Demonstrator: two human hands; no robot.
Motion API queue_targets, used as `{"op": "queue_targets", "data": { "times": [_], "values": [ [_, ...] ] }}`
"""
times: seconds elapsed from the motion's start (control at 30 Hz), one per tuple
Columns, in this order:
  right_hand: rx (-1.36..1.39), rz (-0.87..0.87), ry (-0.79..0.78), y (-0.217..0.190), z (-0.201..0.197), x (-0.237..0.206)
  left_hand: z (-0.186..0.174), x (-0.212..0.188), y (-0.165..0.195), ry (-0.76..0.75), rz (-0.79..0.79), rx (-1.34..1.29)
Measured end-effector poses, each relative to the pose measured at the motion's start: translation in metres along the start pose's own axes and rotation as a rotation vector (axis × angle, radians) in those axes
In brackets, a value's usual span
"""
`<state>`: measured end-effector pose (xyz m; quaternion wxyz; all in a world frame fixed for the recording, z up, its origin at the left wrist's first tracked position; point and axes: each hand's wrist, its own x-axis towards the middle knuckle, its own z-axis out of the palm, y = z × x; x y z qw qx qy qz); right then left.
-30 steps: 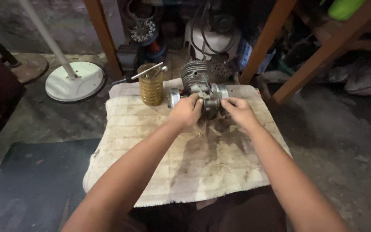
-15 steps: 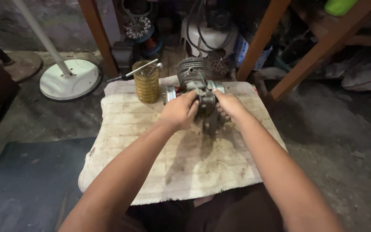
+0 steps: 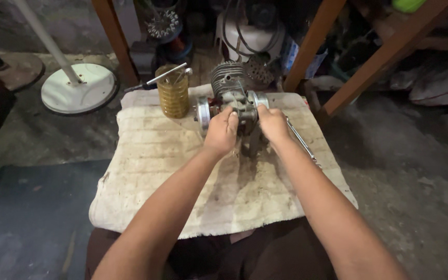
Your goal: The person works at a bench on a small single-cylinder engine placed on a towel, using wrenches to loosen fasteners and unscrew components by hand. They rotate and reposition the engine, pull off a side cover and crankcase parts, and continue loosening and removing pieces throughout the clip.
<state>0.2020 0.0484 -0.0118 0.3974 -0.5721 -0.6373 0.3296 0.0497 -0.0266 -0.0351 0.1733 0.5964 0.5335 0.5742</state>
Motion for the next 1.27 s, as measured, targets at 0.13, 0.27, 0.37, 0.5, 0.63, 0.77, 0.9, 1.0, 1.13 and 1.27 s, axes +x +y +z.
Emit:
{"op": "queue_targets", "data": {
  "times": [0.13, 0.27, 0.37, 0.5, 0.63, 0.77, 0.9, 1.0, 1.13, 1.27],
  "values": [
    [0.026, 0.032, 0.004, -0.003, 0.003, -0.001, 0.003, 0.005, -0.01, 0.02, -0.001, 0.068],
    [0.018, 0.045, -0.067, -0.001, 0.0, 0.004, -0.002, 0.007, -0.011, -0.081, -0.062, 0.049],
    [0.13, 0.092, -0.186, 0.005, -0.007, 0.009, -0.019, 0.01, -0.005, -0.193, 0.005, 0.048],
    [0.387, 0.197, -0.139, 0.015, -0.01, 0.009, -0.055, 0.023, 0.005, -0.257, 0.206, 0.275],
    [-0.068, -0.14, -0.04, 0.026, -0.01, -0.002, -0.076, 0.047, 0.006, -0.311, -0.067, 0.328],
    [-0.19, -0.497, 0.201, 0.028, 0.002, -0.017, -0.054, 0.059, -0.012, -0.11, 0.132, 0.614],
    [-0.132, -0.315, 0.144, 0.036, 0.003, -0.018, -0.026, 0.056, -0.031, 0.029, 0.135, 0.688],
    [0.051, -0.168, 0.159, 0.042, -0.009, -0.006, -0.018, 0.045, -0.037, 0.116, 0.116, 0.708],
    [0.214, -0.303, 0.364, 0.037, -0.021, 0.021, -0.018, 0.044, -0.034, 0.167, 0.185, 0.748],
    [0.145, -0.342, 0.231, 0.024, 0.001, 0.04, -0.021, 0.041, -0.026, 0.124, 0.177, 0.753]
  ]
}}
